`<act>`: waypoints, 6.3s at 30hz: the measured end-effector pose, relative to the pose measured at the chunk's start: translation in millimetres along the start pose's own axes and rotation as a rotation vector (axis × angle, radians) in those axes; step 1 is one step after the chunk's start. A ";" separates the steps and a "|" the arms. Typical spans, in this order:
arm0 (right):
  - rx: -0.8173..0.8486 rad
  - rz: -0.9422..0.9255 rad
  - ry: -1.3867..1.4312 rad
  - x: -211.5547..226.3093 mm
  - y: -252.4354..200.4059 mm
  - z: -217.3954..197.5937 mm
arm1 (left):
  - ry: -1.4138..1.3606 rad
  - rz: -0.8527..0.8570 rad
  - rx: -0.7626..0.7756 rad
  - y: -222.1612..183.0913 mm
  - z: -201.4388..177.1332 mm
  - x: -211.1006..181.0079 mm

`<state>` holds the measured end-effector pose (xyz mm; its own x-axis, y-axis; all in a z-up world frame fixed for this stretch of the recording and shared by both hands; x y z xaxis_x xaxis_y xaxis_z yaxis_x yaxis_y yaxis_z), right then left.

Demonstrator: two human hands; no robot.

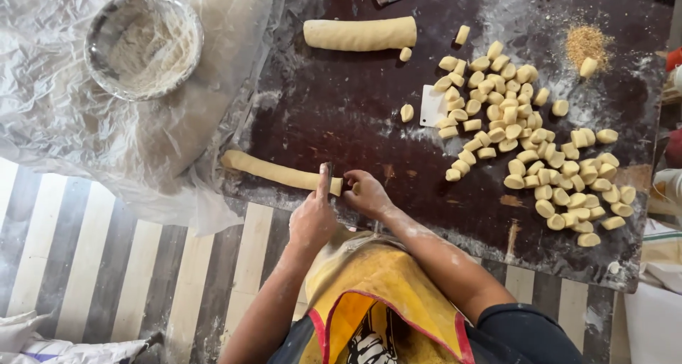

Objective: The person rolls a length of dough back and forth on a floured wooden table to form a long rope, then cuts the rope into small dough pieces with a bench scraper, flicking each piece onto a growing pile. A second worker occasionally reaches pieces from the pile.

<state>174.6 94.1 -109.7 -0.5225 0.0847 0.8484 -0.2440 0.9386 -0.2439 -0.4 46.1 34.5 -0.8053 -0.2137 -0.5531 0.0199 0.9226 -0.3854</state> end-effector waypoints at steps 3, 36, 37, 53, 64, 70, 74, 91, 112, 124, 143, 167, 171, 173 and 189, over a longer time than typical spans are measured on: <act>0.018 -0.092 -0.339 72.3 -6.4 -7.6 | 0.036 0.032 0.014 5.3 15.4 9.5; 0.251 0.264 0.245 -35.6 13.9 0.8 | -0.009 0.082 -0.081 47.2 14.9 18.0; 0.242 0.275 0.250 -45.5 8.6 -14.7 | -0.008 0.089 -0.068 49.5 16.2 19.6; -0.462 0.202 0.838 -55.9 -35.6 -115.8 | -0.074 0.266 -0.253 38.0 33.3 37.8; 0.023 0.016 -0.199 91.0 0.1 20.1 | -0.141 0.151 -0.050 17.3 -49.6 68.0; -0.003 -0.155 -0.569 100.1 16.9 45.1 | -0.044 0.113 0.065 22.0 -45.6 40.7; 0.069 -0.110 -0.620 96.0 19.5 43.5 | -0.060 0.100 0.084 24.9 -37.2 34.1; -0.106 0.402 0.649 -4.7 28.4 -2.2 | -0.312 -0.053 -0.085 -2.6 -46.3 110.0; 0.042 -0.237 -0.609 138.0 27.8 74.4 | -0.600 0.129 -0.511 85.0 -149.9 191.7; 0.012 -0.371 -0.776 110.1 33.7 80.8 | -1.281 0.115 -1.173 80.6 -235.9 332.4; 0.186 -0.224 -0.707 119.3 53.9 67.1 | 0.218 0.641 -0.077 123.3 -113.8 198.9; 0.424 -0.143 -1.204 43.1 -36.3 75.8 | 0.376 0.549 0.156 68.6 35.3 120.4; 0.089 0.183 -1.073 69.5 53.1 11.5 | 0.381 0.459 -0.155 162.1 -8.3 61.9; -0.001 0.155 -1.072 56.0 80.0 -10.3 | 0.342 0.471 -0.208 192.7 -12.6 56.8; 0.224 -0.167 -1.233 12.7 -58.7 73.8 | 0.463 0.542 0.189 51.6 35.9 158.5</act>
<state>121.9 15.4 -119.3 -0.8554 -0.5093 -0.0941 -0.4497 0.8205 -0.3529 -105.8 48.4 -99.6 -0.8204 0.4522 -0.3499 0.5539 0.7804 -0.2901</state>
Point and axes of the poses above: each hand's wrist, its own y-axis towards the middle knuckle, its own z-axis out of the palm, x = y × z, the point moved 2 cm from there along y, towards the middle knuckle, and after that the axes turned 6 degrees about -y, right-handed, at the moved point
